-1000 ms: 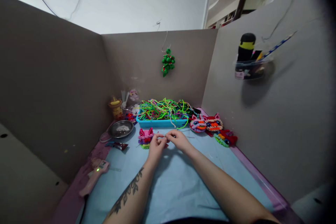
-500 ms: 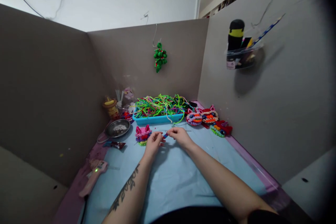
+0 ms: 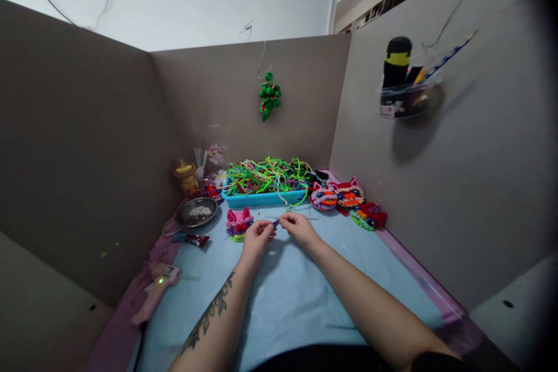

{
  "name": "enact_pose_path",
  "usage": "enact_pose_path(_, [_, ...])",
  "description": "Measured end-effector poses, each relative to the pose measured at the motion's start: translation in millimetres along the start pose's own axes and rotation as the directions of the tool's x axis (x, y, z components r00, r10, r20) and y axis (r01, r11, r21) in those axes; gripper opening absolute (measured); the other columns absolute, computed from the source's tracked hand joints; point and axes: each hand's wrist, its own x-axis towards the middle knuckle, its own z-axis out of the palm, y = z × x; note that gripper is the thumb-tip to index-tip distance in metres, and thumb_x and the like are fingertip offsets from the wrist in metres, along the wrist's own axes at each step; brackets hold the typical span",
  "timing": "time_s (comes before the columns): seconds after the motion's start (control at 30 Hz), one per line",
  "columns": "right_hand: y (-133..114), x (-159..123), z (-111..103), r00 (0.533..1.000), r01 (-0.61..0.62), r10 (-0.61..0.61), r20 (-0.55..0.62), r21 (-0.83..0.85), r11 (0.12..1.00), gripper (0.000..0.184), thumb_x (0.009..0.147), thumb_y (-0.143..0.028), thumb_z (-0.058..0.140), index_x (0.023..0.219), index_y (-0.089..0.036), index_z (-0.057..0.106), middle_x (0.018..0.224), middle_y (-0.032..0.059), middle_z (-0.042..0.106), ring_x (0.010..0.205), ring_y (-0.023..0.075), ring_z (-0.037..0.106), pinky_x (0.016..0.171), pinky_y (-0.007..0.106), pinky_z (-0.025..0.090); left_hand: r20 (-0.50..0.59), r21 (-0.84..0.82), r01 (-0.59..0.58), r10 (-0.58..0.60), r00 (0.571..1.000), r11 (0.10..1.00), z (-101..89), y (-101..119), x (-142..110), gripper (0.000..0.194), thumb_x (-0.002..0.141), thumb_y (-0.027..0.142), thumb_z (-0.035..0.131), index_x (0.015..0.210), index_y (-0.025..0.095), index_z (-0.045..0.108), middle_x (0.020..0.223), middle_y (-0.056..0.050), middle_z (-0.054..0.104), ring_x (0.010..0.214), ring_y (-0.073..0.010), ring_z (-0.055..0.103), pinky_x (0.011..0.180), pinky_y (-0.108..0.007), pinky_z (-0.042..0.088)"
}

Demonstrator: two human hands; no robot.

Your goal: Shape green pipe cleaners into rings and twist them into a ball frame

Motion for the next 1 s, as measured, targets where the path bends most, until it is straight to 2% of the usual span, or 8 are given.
enact_pose_path(0.23, [-9.3, -4.0, 3.2, 0.996, 0.053, -0.060, -0.060, -0.108, 0.993, 0.027, 0.074, -0.042, 0.055, 0.067, -0.016, 0.056, 0.060, -0.0022, 0.050, 0.058, 0.0113, 0.045, 0.056, 0.023, 0.036, 0.017, -0.070, 0.027, -0.026, 1.000, 0.997, 0.7, -6.6, 1.3, 0.035, 0.058, 0.039, 0.075, 0.077, 0.013, 0.062, 0.067, -0.006, 0.067, 0.058, -0.0134, 0.061, 0.058, -0.024, 0.046])
enact_pose_path(0.4, [-13.6, -6.8, 4.3, 0.978, 0.162, -0.186, -0.095, -0.219, 0.962, 0.023, 0.077, -0.037, 0.053, 0.069, -0.017, 0.057, 0.069, 0.0009, 0.055, 0.069, 0.0141, 0.049, 0.065, 0.025, 0.039, 0.051, -0.152, 0.095, -0.089, 0.995, 0.984, 0.6, -8.0, 0.5, 0.035, 0.057, 0.038, 0.076, 0.076, 0.011, 0.062, 0.066, -0.005, 0.066, 0.057, -0.0118, 0.059, 0.058, -0.023, 0.045])
enact_pose_path(0.6, [-18.6, -9.0, 3.0, 0.953, 0.266, -0.292, -0.081, -0.238, 0.934, 0.022, 0.080, -0.034, 0.052, 0.066, -0.018, 0.057, 0.073, 0.0023, 0.055, 0.074, 0.0150, 0.051, 0.067, 0.026, 0.041, 0.121, -0.209, 0.152, -0.129, 0.984, 0.966, 0.5, -5.2, -0.7, 0.035, 0.057, 0.037, 0.076, 0.075, 0.011, 0.063, 0.067, -0.005, 0.065, 0.055, -0.0095, 0.057, 0.056, -0.021, 0.043])
enact_pose_path(0.67, [-16.6, -8.1, 2.7, 0.959, 0.251, -0.272, -0.083, -0.203, 0.947, 0.022, 0.079, -0.035, 0.052, 0.069, -0.018, 0.059, 0.076, 0.0030, 0.056, 0.074, 0.0148, 0.051, 0.066, 0.026, 0.041, 0.106, -0.203, 0.132, -0.112, 0.988, 0.970, 0.4, -6.4, 0.5, 0.035, 0.057, 0.037, 0.076, 0.076, 0.011, 0.063, 0.068, -0.005, 0.066, 0.056, -0.0100, 0.058, 0.057, -0.022, 0.044])
enact_pose_path(0.73, [-13.0, -6.9, 3.6, 0.980, 0.184, -0.192, -0.057, -0.119, 0.976, 0.023, 0.078, -0.038, 0.053, 0.084, -0.018, 0.062, 0.081, 0.0033, 0.057, 0.070, 0.0133, 0.051, 0.060, 0.024, 0.041, 0.060, -0.183, 0.085, -0.075, 0.995, 0.980, 0.5, -7.9, 1.5, 0.036, 0.057, 0.038, 0.076, 0.079, 0.012, 0.062, 0.068, -0.005, 0.066, 0.058, -0.0111, 0.059, 0.059, -0.023, 0.045])
enact_pose_path(0.83, [-8.2, -6.0, 7.8, 0.997, 0.056, -0.057, 0.042, 0.029, 0.998, 0.041, 0.072, -0.041, 0.059, 0.106, -0.018, 0.058, 0.080, 0.0020, 0.057, 0.059, 0.0102, 0.047, 0.051, 0.022, 0.038, 0.009, -0.106, -0.005, 0.006, 1.000, 0.994, 1.5, -7.9, 0.7, 0.035, 0.058, 0.036, 0.075, 0.081, 0.014, 0.060, 0.067, -0.003, 0.065, 0.062, -0.0130, 0.061, 0.061, -0.025, 0.047])
enact_pose_path(0.9, [-6.4, -6.0, 11.0, 0.996, 0.008, -0.016, 0.089, 0.084, 0.996, 0.038, 0.069, -0.040, 0.062, 0.099, -0.016, 0.061, 0.071, -0.0002, 0.056, 0.054, 0.0089, 0.044, 0.049, 0.021, 0.035, 0.007, -0.050, -0.066, 0.067, 0.998, 0.997, 2.9, -6.0, -1.4, 0.034, 0.058, 0.035, 0.075, 0.081, 0.015, 0.059, 0.067, -0.002, 0.064, 0.061, -0.0127, 0.060, 0.061, -0.024, 0.047])
enact_pose_path(1.0, [-5.3, -5.5, 12.5, 0.997, -0.047, 0.036, 0.062, 0.172, 0.984, 0.027, 0.067, -0.040, 0.064, 0.079, -0.015, 0.063, 0.060, -0.0030, 0.053, 0.049, 0.0073, 0.039, 0.046, 0.020, 0.030, 0.053, -0.043, -0.082, 0.084, 0.995, 0.996, 4.9, -2.5, -3.8, 0.038, 0.057, 0.033, 0.076, 0.084, 0.015, 0.057, 0.068, -0.002, 0.065, 0.062, -0.0131, 0.061, 0.061, -0.024, 0.046])
